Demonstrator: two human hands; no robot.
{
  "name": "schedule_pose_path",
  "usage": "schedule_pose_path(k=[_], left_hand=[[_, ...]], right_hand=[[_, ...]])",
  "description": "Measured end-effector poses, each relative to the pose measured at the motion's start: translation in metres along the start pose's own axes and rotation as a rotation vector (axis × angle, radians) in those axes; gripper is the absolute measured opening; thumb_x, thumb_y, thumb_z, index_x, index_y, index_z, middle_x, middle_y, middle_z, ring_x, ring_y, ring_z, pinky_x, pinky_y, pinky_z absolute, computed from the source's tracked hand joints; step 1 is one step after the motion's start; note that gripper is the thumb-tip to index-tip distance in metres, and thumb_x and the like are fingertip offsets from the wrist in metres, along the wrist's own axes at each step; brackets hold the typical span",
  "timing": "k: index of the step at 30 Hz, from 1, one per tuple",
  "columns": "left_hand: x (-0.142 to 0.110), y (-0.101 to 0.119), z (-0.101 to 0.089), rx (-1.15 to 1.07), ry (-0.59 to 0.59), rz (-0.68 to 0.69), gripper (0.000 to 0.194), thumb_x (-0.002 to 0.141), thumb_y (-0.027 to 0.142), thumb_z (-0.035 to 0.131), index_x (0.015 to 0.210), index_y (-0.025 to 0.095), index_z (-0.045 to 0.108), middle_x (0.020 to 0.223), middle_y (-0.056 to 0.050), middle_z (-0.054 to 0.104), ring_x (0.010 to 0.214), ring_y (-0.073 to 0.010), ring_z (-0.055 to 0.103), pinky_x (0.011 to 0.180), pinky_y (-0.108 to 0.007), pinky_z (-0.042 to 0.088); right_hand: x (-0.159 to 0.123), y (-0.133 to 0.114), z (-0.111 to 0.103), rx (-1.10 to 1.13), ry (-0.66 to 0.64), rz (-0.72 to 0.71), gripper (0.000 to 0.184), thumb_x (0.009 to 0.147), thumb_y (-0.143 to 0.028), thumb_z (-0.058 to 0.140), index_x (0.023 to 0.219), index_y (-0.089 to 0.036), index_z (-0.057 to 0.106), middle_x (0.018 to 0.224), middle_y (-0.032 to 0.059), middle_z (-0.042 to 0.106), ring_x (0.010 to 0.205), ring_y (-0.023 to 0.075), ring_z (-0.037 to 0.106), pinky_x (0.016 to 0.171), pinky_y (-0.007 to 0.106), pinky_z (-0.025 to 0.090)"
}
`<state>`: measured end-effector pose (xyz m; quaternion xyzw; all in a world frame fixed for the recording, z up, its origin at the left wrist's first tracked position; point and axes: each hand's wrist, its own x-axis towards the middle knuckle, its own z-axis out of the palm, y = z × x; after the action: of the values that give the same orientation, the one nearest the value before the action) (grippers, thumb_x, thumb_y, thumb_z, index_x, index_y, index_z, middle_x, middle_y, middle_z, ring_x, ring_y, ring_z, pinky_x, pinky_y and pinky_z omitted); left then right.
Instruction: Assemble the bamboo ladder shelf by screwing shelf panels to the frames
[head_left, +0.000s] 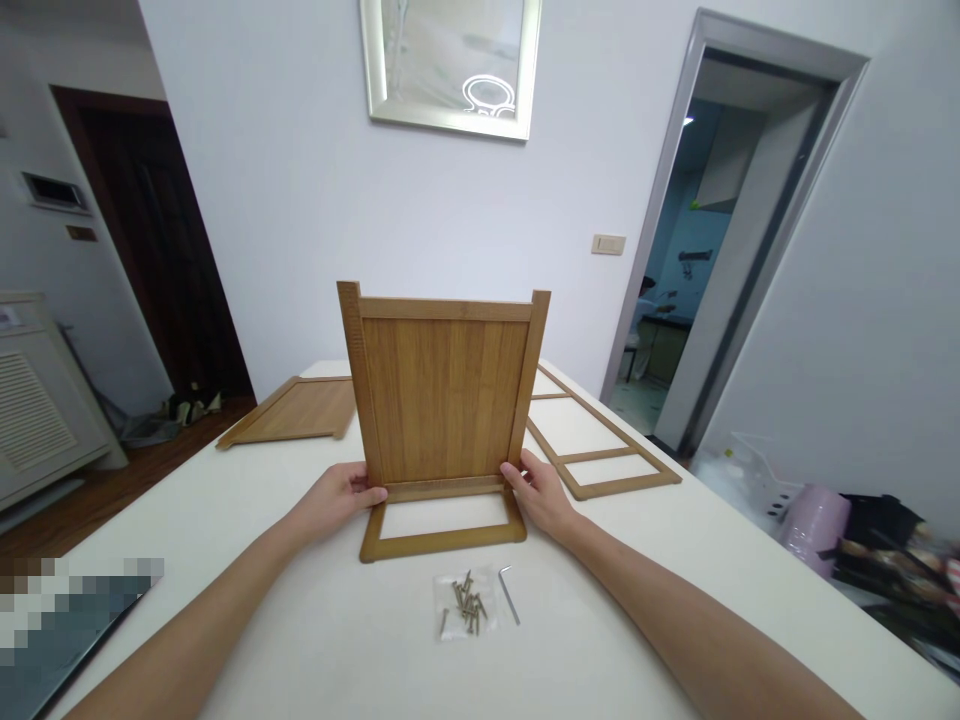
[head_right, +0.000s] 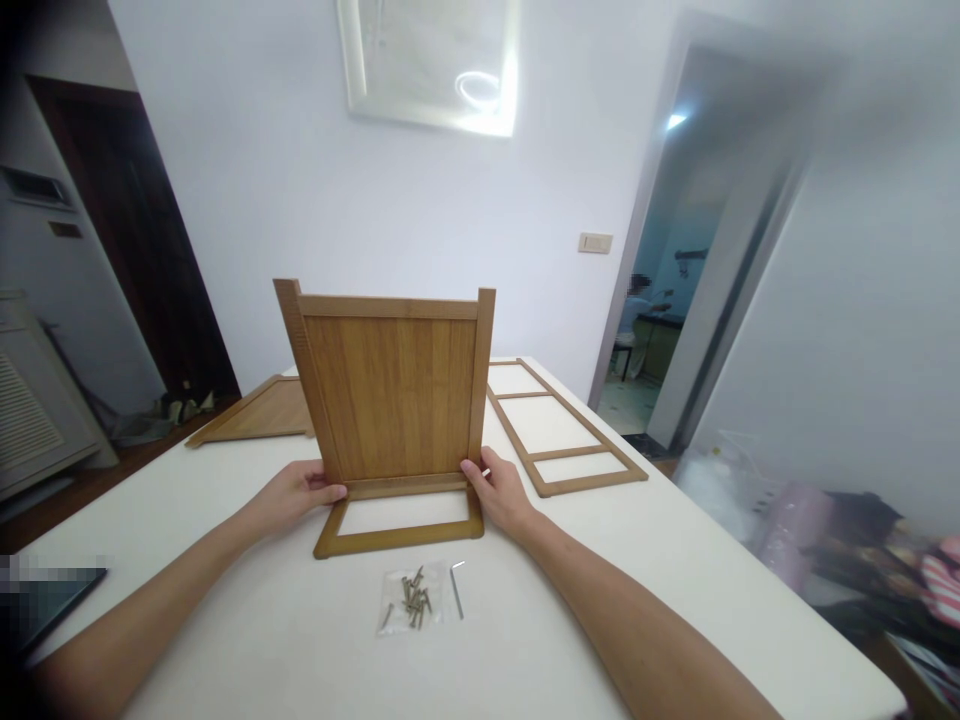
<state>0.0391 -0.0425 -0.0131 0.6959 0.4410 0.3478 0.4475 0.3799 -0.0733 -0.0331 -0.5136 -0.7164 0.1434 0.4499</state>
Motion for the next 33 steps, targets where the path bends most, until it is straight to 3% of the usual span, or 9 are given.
schedule_pose_path(k=[14, 21, 33], left_hand=[[0.0014, -0.0019, -0.0019, 0.11, -0.065, 0.024, 0.032, 0.079, 0.043, 0.064, 0.098, 0.018, 0.063, 0.096, -0.007, 0.072, 0.094, -0.0282, 0.067, 0.079, -0.038, 0.055], [-0.0002, 0.0041, -0.0005, 0.158, -0.033, 0.014, 0.034, 0.076, 0.045, 0.065, 0.097, 0.018, 0.063, 0.092, -0.007, 0.071, 0.089, -0.0284, 0.067, 0.075, -0.038, 0.055], [0.0033, -0.0047, -0.0032, 0.189, -0.03, 0.016, 0.037, 0.077, 0.049, 0.063, 0.1, 0.02, 0.064, 0.094, -0.007, 0.072, 0.09, -0.0296, 0.068, 0.073, -0.038, 0.056]], right_hand=[[-0.0004, 0.0005, 0.0014, -0.109, -0.025, 0.032, 0.031, 0.096, -0.052, 0.036, 0.079, -0.025, 0.038, 0.069, -0.0026, 0.053, 0.061, 0.0172, 0.049, 0.057, 0.028, 0.035], [-0.0017, -0.0021, 0.0022, -0.157, -0.035, 0.055, 0.026, 0.097, -0.049, 0.033, 0.085, -0.026, 0.038, 0.07, -0.0005, 0.056, 0.062, 0.0199, 0.053, 0.058, 0.029, 0.036], [0.0025, -0.0026, -0.0014, -0.15, -0.067, 0.046, 0.024, 0.099, -0.047, 0.029, 0.09, -0.026, 0.037, 0.074, 0.0003, 0.061, 0.065, 0.0202, 0.057, 0.059, 0.028, 0.036]])
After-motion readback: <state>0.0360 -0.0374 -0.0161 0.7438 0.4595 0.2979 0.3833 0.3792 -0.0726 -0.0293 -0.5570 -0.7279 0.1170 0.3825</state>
